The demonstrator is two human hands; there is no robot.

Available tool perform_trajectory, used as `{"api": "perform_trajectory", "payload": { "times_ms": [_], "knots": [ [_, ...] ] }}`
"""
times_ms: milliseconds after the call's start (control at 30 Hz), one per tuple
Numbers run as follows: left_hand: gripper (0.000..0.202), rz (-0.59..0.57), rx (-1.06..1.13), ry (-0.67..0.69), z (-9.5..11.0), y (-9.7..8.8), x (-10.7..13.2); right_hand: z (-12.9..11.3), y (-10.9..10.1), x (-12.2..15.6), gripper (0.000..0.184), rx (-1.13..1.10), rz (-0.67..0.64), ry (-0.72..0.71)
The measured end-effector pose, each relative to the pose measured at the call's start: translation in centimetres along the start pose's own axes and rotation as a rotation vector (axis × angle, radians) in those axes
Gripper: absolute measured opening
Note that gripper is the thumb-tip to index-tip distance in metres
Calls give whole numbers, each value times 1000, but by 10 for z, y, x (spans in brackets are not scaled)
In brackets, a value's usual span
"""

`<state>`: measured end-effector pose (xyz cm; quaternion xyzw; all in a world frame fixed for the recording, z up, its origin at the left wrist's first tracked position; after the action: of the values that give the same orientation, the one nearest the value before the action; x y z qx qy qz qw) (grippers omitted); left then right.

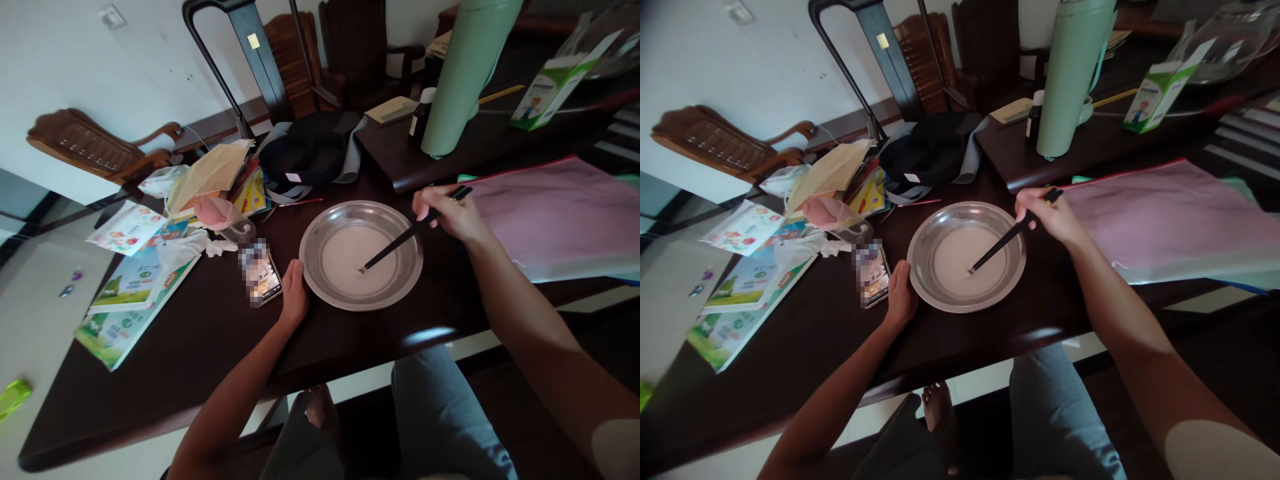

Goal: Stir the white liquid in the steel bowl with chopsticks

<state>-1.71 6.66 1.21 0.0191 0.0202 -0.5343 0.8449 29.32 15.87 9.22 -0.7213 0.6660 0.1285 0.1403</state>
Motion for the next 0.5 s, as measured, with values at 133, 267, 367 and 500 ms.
{"api": "perform_trajectory", "payload": {
  "times_ms": [133, 267, 367, 500],
  "knots": [
    [42, -8, 57, -45, -11, -1, -1, -5, 18, 7, 35, 190, -123, 17],
    [42, 14, 48, -57, -15, -3, -2, -3, -7, -1, 38, 184, 118, -34],
    [42, 5, 60, -45, -12, -1, -2, 2, -12, -3, 42, 36, 117, -30],
    [45, 1, 76, -54, -10, 0, -1, 0, 15, 6, 36, 121, -121, 17]
  ]
}}
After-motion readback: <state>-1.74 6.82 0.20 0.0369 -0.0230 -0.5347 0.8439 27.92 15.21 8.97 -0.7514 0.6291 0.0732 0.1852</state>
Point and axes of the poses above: each hand's wrist, its own x-axis away from the middle knuckle, its own y-axis out of the palm, z = x × y, the point moved 7 cm from there along -x, towards the middle knuckle, and after that the axes turned 10 degrees about z, right-handed, at the moved point
